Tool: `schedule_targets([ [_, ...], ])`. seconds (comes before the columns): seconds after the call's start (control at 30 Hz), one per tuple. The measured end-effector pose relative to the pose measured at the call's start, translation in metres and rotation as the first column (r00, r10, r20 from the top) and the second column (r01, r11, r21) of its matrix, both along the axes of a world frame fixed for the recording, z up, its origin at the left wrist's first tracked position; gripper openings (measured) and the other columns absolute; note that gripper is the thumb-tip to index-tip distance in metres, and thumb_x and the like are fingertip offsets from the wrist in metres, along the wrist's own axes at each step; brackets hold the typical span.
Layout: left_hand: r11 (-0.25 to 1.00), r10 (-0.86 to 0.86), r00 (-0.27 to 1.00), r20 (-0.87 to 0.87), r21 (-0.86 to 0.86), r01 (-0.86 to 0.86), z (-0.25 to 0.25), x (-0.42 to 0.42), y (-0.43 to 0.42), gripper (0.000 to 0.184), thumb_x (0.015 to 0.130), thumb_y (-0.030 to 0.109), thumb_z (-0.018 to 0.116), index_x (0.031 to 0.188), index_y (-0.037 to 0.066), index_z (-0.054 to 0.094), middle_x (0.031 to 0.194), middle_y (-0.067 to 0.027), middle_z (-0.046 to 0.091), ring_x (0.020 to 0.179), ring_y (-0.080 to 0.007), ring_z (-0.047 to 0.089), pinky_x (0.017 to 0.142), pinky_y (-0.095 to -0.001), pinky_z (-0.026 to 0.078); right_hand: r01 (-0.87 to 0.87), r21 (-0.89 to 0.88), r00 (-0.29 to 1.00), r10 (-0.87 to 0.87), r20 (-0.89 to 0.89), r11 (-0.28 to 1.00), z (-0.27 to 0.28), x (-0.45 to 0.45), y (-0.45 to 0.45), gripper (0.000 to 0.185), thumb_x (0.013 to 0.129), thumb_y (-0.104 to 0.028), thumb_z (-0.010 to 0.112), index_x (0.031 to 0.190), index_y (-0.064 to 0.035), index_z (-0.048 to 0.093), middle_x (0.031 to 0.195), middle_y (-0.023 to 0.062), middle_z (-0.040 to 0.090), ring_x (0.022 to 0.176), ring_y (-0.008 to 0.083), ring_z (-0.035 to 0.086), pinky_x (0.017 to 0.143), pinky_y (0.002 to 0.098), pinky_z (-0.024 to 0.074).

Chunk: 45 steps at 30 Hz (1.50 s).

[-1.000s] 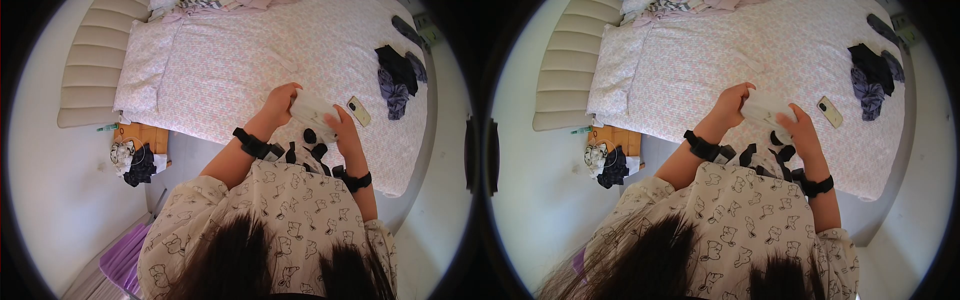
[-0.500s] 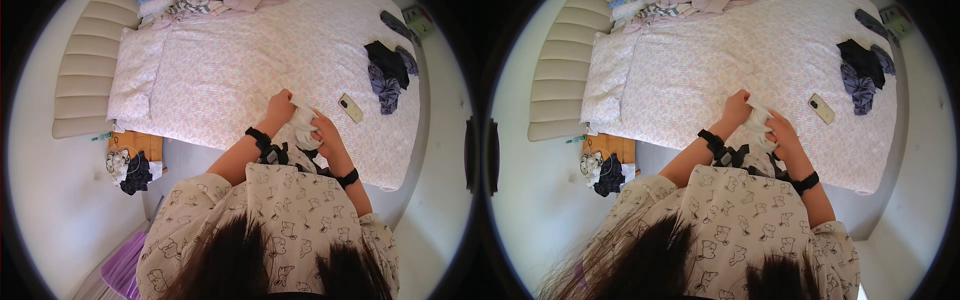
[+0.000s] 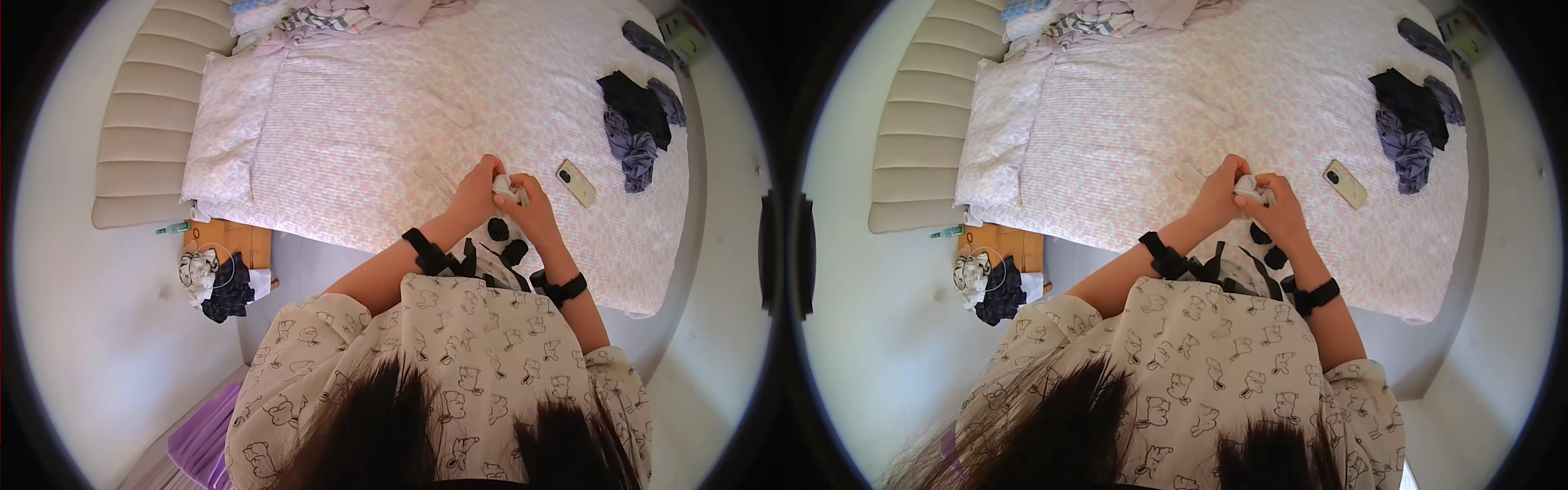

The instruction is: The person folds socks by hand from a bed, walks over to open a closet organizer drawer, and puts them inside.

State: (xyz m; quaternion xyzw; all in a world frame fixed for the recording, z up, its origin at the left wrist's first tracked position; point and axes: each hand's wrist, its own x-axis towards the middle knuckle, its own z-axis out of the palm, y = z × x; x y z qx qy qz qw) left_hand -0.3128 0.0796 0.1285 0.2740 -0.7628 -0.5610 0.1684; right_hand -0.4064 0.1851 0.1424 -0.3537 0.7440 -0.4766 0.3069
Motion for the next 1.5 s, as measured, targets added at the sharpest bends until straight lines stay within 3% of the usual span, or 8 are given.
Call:
schedule_targets([
  [0.4, 0.970, 0.049, 0.991, 0.122, -0.243, -0.018, -0.027, -0.001, -0.017, 0.022, 0.074, 0.012, 0.058, 0.091, 0.007, 0.045, 0.078, -0.0144, 0.059, 0.080, -0.0331, 0.057, 0.065, -0.0379, 0.044, -0.042, 0.082, 0.562, -0.044, 0.826, 0.996, 0.032, 0.005, 0.008, 0.022, 0.081, -0.027, 0.060, 0.094, -0.0097, 0.054, 0.080, -0.0060, 0.050, 0.056, 0.0025, 0.040, 0.050, 0.0180, 0.0354],
  [0.47, 0.995, -0.043, 0.938, 0.345, 0.095, 0.011, -0.021, -0.003, -0.025, 0.029, 0.071, 0.013, 0.061, 0.096, 0.007, 0.047, 0.077, -0.0120, 0.055, 0.072, -0.0214, 0.054, 0.064, -0.0314, 0.042, -0.129, 0.151, 0.779, 0.006, 0.627, 0.980, -0.009, -0.014, 0.010, 0.021, 0.077, -0.025, 0.063, 0.088, -0.0102, 0.052, 0.075, -0.0005, 0.056, 0.056, 0.0106, 0.050, 0.050, 0.0251, 0.0395],
  [0.53, 0.976, -0.211, 0.957, 0.197, 0.094, 0.196, -0.015, -0.005, -0.008, 0.027, 0.072, 0.016, 0.059, 0.095, 0.007, 0.049, 0.079, -0.0121, 0.056, 0.073, -0.0209, 0.054, 0.065, -0.0316, 0.042, 0.043, 0.392, 0.951, 0.082, -0.297, 0.919, -0.049, -0.033, 0.014, 0.023, 0.071, -0.020, 0.065, 0.084, -0.0107, 0.049, 0.067, 0.0080, 0.058, 0.060, 0.0246, 0.057, 0.053, 0.0342, 0.0424],
  [0.67, 0.791, -0.435, 0.900, 0.022, 0.488, 0.370, 0.023, 0.001, 0.004, 0.024, 0.074, 0.022, 0.056, 0.092, 0.005, 0.055, 0.083, -0.0135, 0.058, 0.076, -0.0192, 0.055, 0.068, -0.0321, 0.042, 0.300, 0.287, 0.893, -0.163, -0.419, 0.910, -0.057, -0.041, 0.011, 0.017, 0.068, -0.011, 0.063, 0.078, -0.0089, 0.049, 0.068, 0.0105, 0.059, 0.068, 0.0329, 0.058, 0.059, 0.0387, 0.0442],
  [0.83, 0.973, -0.182, 0.870, 0.458, -0.042, 0.225, -0.012, 0.005, -0.013, 0.029, 0.071, 0.026, 0.061, 0.093, 0.006, 0.056, 0.080, -0.0159, 0.061, 0.078, -0.0312, 0.059, 0.065, -0.0374, 0.045, 0.084, -0.137, 0.938, -0.125, -0.325, 0.987, -0.049, -0.030, 0.004, 0.016, 0.071, -0.001, 0.056, 0.086, -0.0060, 0.055, 0.068, 0.0069, 0.057, 0.067, 0.0207, 0.057, 0.057, 0.0327, 0.0437],
  [1.03, 0.982, 0.183, 0.909, 0.374, -0.022, -0.188, -0.029, 0.001, -0.025, 0.016, 0.074, 0.022, 0.058, 0.082, 0.007, 0.058, 0.078, -0.0094, 0.062, 0.073, -0.0259, 0.060, 0.061, -0.0360, 0.044, -0.252, 0.121, 0.613, 0.061, 0.788, 0.960, 0.023, -0.012, 0.001, 0.030, 0.080, -0.008, 0.050, 0.108, 0.0001, 0.054, 0.066, -0.0058, 0.048, 0.042, -0.0006, 0.029, 0.038, 0.0151, 0.0219],
  [1.2, 0.518, -0.060, 0.973, -0.223, 0.826, 0.222, 0.002, 0.018, -0.026, 0.025, 0.079, 0.012, 0.049, 0.102, 0.003, 0.055, 0.097, -0.0057, 0.060, 0.088, -0.0179, 0.057, 0.077, -0.0326, 0.045, -0.232, -0.019, 0.545, 0.147, 0.825, 0.973, 0.027, -0.038, 0.009, 0.031, 0.084, -0.019, 0.053, 0.109, -0.0006, 0.051, 0.068, -0.0067, 0.048, 0.042, -0.0015, 0.029, 0.037, 0.0147, 0.0220],
  [1.5, 0.295, -0.086, 0.962, -0.261, 0.915, 0.275, 0.013, 0.026, -0.020, 0.046, 0.087, 0.031, 0.051, 0.119, 0.000, 0.045, 0.110, -0.0059, 0.054, 0.101, -0.0146, 0.050, 0.087, -0.0296, 0.040, 0.098, -0.022, 0.587, -0.040, 0.809, 0.995, 0.014, -0.019, 0.001, 0.020, 0.091, -0.025, 0.044, 0.094, -0.0077, 0.054, 0.068, -0.0063, 0.048, 0.046, 0.0003, 0.032, 0.041, 0.0159, 0.0264],
])
